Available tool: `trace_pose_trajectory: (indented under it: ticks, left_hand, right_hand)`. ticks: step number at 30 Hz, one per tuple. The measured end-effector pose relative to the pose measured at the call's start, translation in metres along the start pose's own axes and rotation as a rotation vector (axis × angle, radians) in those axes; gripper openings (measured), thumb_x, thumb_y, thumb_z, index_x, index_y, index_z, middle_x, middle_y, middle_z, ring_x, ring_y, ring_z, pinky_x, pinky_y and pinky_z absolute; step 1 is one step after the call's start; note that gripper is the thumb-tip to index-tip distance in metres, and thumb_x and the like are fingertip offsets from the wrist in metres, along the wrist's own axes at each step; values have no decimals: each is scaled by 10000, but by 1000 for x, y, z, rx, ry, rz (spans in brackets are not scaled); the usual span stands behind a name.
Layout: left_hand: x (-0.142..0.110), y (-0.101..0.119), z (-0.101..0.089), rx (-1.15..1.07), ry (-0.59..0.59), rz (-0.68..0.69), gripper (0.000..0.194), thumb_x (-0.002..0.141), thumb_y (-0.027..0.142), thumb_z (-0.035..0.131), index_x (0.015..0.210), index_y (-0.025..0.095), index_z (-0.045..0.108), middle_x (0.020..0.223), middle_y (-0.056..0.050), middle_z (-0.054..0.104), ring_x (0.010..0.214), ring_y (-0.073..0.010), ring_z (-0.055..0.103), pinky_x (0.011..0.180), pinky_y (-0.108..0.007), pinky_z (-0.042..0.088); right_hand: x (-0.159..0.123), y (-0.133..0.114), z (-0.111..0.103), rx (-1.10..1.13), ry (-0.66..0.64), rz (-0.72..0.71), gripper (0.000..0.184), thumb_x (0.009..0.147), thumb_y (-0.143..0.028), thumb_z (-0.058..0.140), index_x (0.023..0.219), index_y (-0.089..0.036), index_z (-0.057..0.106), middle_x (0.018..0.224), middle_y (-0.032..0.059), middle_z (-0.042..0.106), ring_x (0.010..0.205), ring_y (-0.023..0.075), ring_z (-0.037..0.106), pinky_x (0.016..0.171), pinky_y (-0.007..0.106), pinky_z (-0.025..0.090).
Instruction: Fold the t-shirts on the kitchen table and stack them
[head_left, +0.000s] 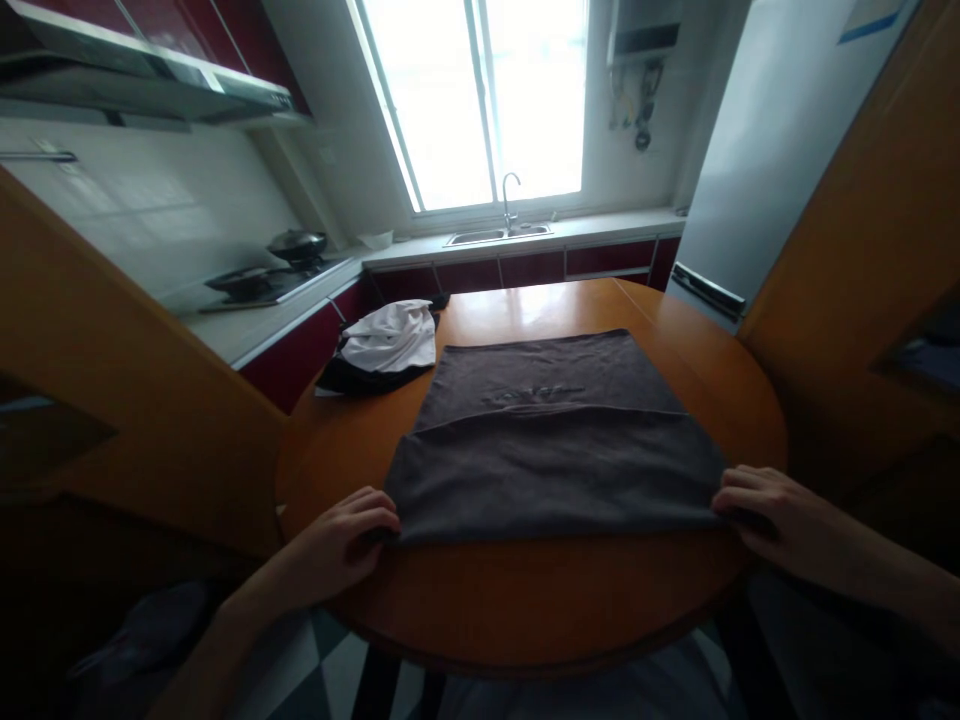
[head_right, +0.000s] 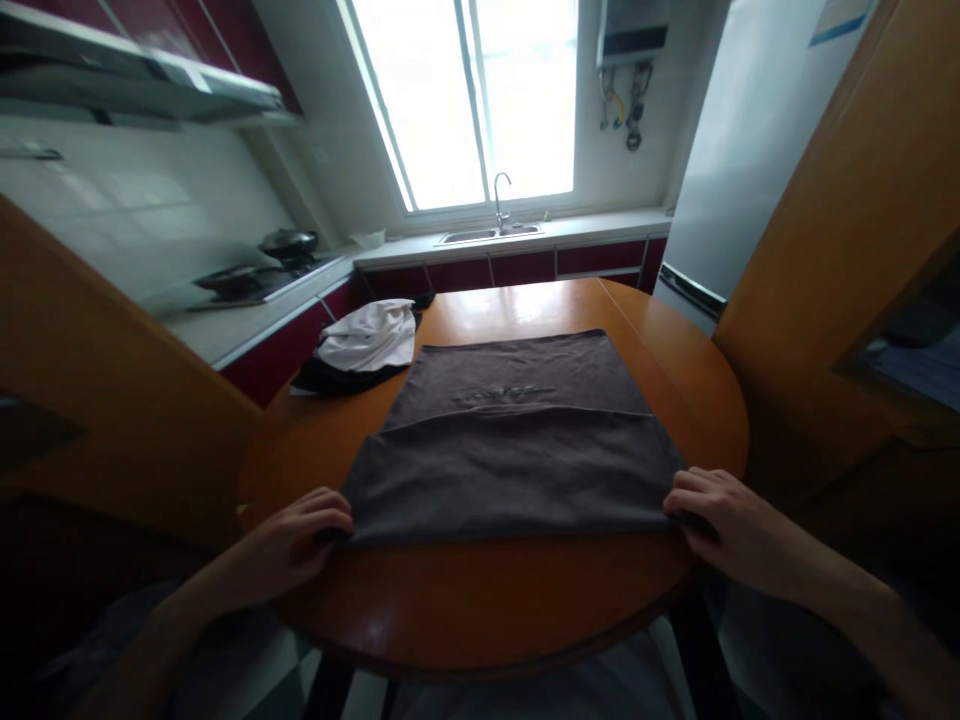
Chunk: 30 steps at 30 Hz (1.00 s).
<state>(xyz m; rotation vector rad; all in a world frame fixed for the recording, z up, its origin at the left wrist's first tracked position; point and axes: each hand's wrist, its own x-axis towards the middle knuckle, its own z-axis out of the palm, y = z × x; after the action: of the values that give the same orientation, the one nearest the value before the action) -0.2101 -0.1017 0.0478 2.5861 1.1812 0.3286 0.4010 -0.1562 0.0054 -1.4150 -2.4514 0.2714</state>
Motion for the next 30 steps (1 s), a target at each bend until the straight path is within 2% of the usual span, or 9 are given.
trace_pose_trajectory:
  ticks: [2, 6, 8, 11, 14, 18, 24, 27, 30]
  left_hand:
    - [3, 1, -3, -73, 51, -52, 225, 892, 246, 551, 1045, 261, 716, 1110, -57, 700, 1026, -203, 654, 916, -297, 542]
    - [32, -20, -5, -132, 352, -259, 302, 894, 384, 544, 1085, 203, 693, 1085, -74, 714, 948, -215, 678, 869, -326, 552]
    - [53, -35, -4, -175, 426, -377, 382, 862, 437, 537, 1088, 170, 690, 1083, -95, 727, 923, -227, 691, 841, -335, 556]
    - [82, -53, 1, -225, 401, -480, 456, 811, 510, 539, 1036, 155, 714, 1046, -113, 748, 923, -252, 700, 829, -343, 552]
    - [101, -65, 7, -189, 324, -479, 447, 763, 562, 564, 909, 179, 742, 935, -103, 753, 882, -268, 696, 812, -353, 544]
    - [111, -75, 9, -194, 261, -484, 474, 715, 630, 603, 817, 190, 745, 879, -97, 745, 857, -283, 694, 785, -353, 538]
    - [118, -86, 6, -224, 146, -473, 474, 692, 657, 637, 782, 202, 736, 826, -71, 725, 790, -255, 671, 711, -319, 521]
    - [121, -86, 3, -156, 167, -411, 431, 732, 617, 598, 756, 201, 710, 806, -64, 691, 775, -237, 645, 721, -319, 510]
    - [120, -80, 0, -127, 262, -360, 412, 788, 583, 556, 764, 191, 679, 818, -68, 664, 789, -230, 638, 740, -325, 506]
  right_hand:
    - [7, 6, -4, 79, 23, 34, 130, 879, -297, 625, 946, -312, 735, 998, 77, 699, 906, 243, 671, 823, 381, 550]
    - [43, 32, -8, 198, 283, 252, 251, 900, -459, 580, 969, -272, 732, 1062, 121, 714, 948, 287, 682, 833, 407, 548]
    - [65, 46, -5, 217, 363, 376, 303, 878, -473, 573, 985, -234, 727, 1072, 151, 721, 929, 296, 688, 795, 400, 546]
    - [93, 65, 4, 210, 371, 478, 355, 836, -465, 568, 989, -190, 732, 1046, 156, 736, 902, 294, 698, 785, 395, 537]
    - [109, 77, 13, 189, 323, 497, 339, 807, -460, 556, 901, -194, 744, 952, 115, 757, 860, 278, 709, 778, 382, 533]
    - [114, 84, 14, 186, 237, 467, 315, 807, -467, 559, 800, -222, 758, 837, 74, 760, 772, 248, 711, 684, 330, 524]
    - [115, 83, 6, 322, 126, 487, 345, 780, -505, 602, 786, -204, 769, 790, 62, 758, 713, 226, 704, 627, 292, 515]
    - [117, 78, 1, 376, 159, 468, 330, 761, -485, 621, 775, -186, 758, 778, 73, 754, 707, 224, 696, 622, 288, 519]
    - [115, 68, -7, 397, 278, 481, 311, 767, -474, 620, 792, -191, 746, 800, 81, 754, 729, 228, 698, 635, 295, 532]
